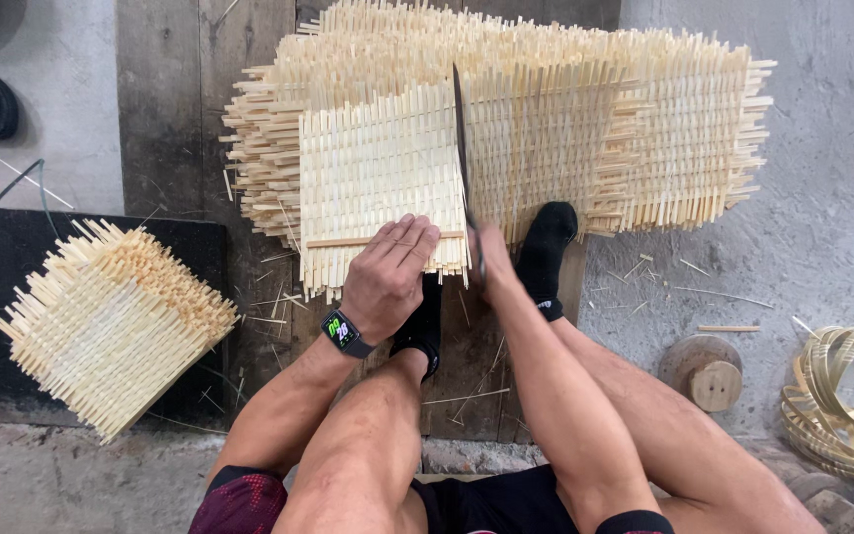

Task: The person cuts a large woven bamboo mat into smaller rectangular sections using large shears, handling the sections one at a time and placing the cut pieces into a separate stack.

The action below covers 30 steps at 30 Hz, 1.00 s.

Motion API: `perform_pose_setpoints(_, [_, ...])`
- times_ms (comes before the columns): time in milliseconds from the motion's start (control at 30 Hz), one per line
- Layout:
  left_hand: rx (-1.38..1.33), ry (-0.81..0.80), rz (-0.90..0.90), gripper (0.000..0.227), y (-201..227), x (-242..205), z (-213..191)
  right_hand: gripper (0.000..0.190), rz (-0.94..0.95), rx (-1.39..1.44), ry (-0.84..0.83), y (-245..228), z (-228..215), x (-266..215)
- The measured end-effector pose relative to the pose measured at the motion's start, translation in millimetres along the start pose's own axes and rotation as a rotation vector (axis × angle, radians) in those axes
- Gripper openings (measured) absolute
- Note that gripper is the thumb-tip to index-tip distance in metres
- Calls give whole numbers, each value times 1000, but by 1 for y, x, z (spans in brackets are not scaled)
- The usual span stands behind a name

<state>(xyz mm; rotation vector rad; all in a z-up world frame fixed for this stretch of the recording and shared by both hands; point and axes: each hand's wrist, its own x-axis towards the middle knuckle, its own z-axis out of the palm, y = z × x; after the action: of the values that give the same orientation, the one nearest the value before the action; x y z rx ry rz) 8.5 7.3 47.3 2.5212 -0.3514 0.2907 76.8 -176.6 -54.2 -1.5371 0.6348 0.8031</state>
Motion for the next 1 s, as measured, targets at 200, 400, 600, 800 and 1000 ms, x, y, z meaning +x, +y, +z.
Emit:
perform_pose_setpoints(200, [-15, 24, -13, 51, 4, 9, -9, 37, -154, -221, 53, -1, 5, 8])
perform_pose_setpoints(400, [-69, 60, -14, 55, 5, 9, -21, 33, -367, 65, -7, 27, 16, 29])
perform_pose_setpoints(600, [-126, 82, -48, 58, 8, 15, -29, 31, -265, -290, -21, 12, 2, 43])
perform_pose_setpoints(800, [-131, 92, -72, 59, 2, 15, -30, 41, -116, -62, 101, 3, 8, 71])
perform_pose_setpoints(1000, [-157, 195, -87, 60, -6, 5, -22, 38, -368, -562, 33, 39, -3, 0])
